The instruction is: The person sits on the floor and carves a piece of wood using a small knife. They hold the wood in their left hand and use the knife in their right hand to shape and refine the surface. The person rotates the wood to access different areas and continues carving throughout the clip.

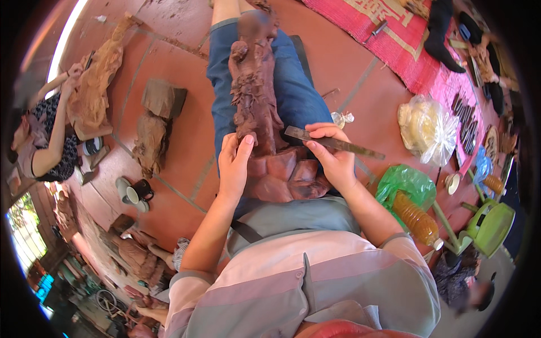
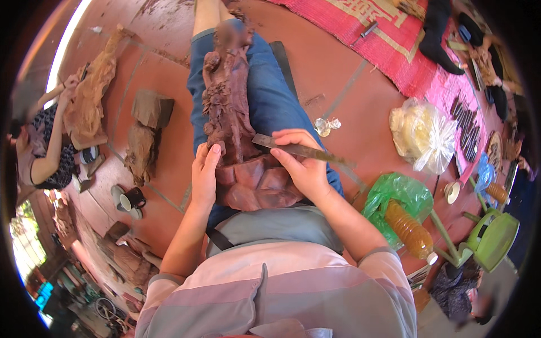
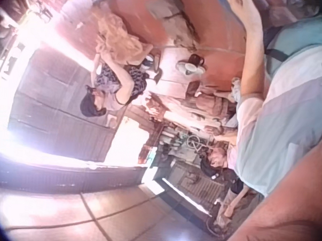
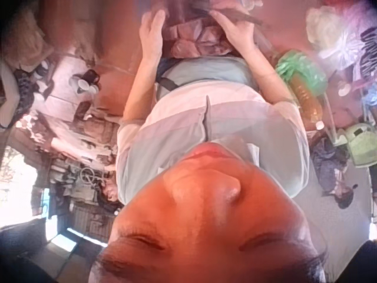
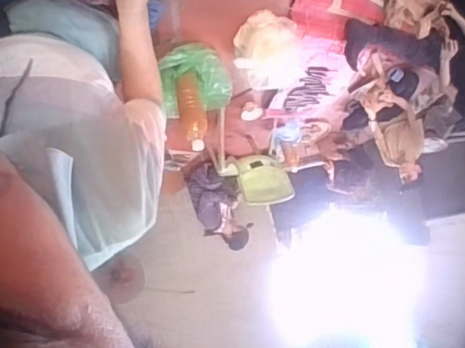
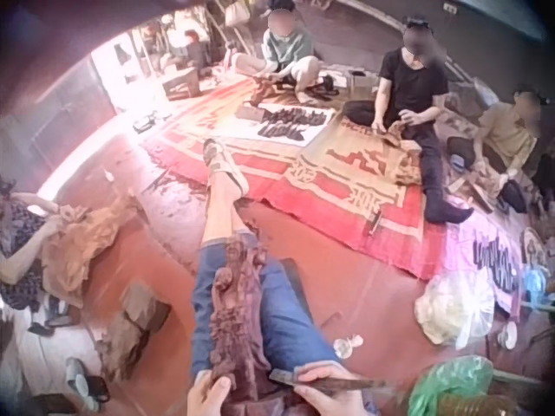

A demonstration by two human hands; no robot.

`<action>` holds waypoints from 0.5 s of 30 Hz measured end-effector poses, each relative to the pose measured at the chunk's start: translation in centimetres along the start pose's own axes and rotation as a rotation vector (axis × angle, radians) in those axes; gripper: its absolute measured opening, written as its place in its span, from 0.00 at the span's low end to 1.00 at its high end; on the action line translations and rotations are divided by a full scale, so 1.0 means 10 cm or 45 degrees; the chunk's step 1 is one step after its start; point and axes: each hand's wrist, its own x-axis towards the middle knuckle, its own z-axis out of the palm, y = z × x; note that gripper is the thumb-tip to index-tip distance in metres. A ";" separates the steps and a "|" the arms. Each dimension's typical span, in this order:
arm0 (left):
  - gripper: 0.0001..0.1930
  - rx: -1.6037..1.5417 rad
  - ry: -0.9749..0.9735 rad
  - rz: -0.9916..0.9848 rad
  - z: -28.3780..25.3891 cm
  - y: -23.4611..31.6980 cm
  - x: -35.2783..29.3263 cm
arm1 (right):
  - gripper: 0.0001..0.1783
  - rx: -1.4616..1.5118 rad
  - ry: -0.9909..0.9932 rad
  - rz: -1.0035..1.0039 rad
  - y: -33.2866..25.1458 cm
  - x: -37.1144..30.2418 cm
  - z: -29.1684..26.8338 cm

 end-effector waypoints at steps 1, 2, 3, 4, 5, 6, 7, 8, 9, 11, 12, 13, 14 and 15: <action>0.13 -0.015 0.022 -0.005 0.03 -0.01 0.00 | 0.08 -0.234 -0.023 -0.184 -0.02 0.09 -0.02; 0.13 -0.029 0.047 -0.016 0.03 -0.02 0.00 | 0.08 -0.471 -0.047 -0.356 -0.10 0.22 -0.03; 0.13 -0.011 0.054 -0.006 0.03 -0.03 -0.01 | 0.07 -0.711 -0.071 -0.522 -0.18 0.33 -0.05; 0.13 0.012 0.053 0.002 0.03 -0.03 -0.01 | 0.08 -0.646 -0.019 -0.482 -0.20 0.39 -0.01; 0.13 0.033 0.055 0.015 0.02 -0.03 0.00 | 0.08 -0.599 -0.085 -0.477 -0.18 0.44 0.02; 0.13 0.030 0.052 -0.008 0.01 -0.05 0.00 | 0.08 -0.551 -0.152 -0.473 -0.16 0.48 0.03; 0.13 0.022 0.058 -0.024 0.01 -0.06 0.00 | 0.08 -0.502 -0.226 -0.473 -0.13 0.52 0.05; 0.13 0.015 0.065 -0.040 0.02 -0.05 0.00 | 0.08 -0.440 -0.269 -0.445 -0.06 0.55 0.07; 0.14 0.007 0.074 -0.056 0.02 -0.03 0.00 | 0.08 -0.403 -0.285 -0.487 0.01 0.59 0.10; 0.14 0.026 0.085 -0.047 0.06 -0.01 -0.01 | 0.08 -0.328 -0.334 -0.576 0.13 0.67 0.13; 0.14 0.036 0.089 -0.043 0.07 0.01 -0.01 | 0.07 -0.324 -0.344 -0.577 0.15 0.68 0.13; 0.13 0.058 0.077 -0.036 0.05 -0.01 -0.01 | 0.07 -0.367 -0.395 -0.525 0.13 0.67 0.11; 0.13 0.081 0.063 -0.030 0.02 -0.04 -0.01 | 0.07 -0.409 -0.446 -0.473 0.08 0.64 0.06; 0.12 0.105 0.048 -0.024 -0.01 -0.05 -0.01 | 0.06 -0.449 -0.496 -0.420 0.00 0.60 0.02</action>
